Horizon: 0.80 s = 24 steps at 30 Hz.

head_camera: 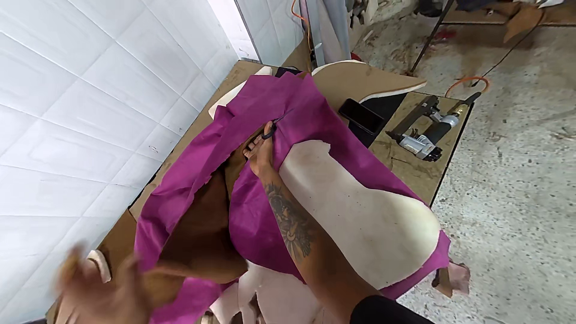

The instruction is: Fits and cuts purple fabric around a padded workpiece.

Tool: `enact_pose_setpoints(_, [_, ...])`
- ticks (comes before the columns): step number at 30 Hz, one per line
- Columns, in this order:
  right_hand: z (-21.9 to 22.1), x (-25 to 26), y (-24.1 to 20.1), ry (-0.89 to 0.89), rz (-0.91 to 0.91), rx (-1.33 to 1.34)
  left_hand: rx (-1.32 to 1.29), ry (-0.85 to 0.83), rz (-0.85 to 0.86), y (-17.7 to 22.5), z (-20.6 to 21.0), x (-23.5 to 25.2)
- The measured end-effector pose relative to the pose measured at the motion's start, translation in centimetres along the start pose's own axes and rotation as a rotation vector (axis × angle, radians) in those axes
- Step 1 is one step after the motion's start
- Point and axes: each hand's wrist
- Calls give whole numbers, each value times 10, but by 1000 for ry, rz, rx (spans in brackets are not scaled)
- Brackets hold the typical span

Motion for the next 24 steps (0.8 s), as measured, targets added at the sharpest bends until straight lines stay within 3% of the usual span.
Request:
enact_pose_setpoints(2, [0, -9, 4, -47, 16, -27, 50, -230, 28, 0, 85, 45])
enact_pose_setpoints(5, [-5, -16, 9, -102, 1, -75, 59, -430, -3, -25, 203, 109])
enact_pose_setpoints(8, [-17, -24, 6, -126, 0, -119, 269, -520, -67, -37, 269, 157])
enact_pose_setpoints(12, [-36, -33, 7, -54, 52, -51, 379, -439, -73, -8, 274, 225])
enact_pose_setpoints(16, [-37, -28, 16, -31, -21, -1, 413, -390, 13, 21, 253, 267])
enact_pose_setpoints(20, [-14, -39, 27, -104, -28, -58, 326, -448, 151, 25, 240, 276])
enact_pose_setpoints(24, [-4, -42, 38, -98, -52, -14, 324, -477, 178, 18, 229, 273])
Point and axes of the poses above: each hand's wrist, its own x-axis towards the middle knuckle, its own z-axis out of the palm, y = z × x, and after that the axes turned 2 degrees about -y, right-handed
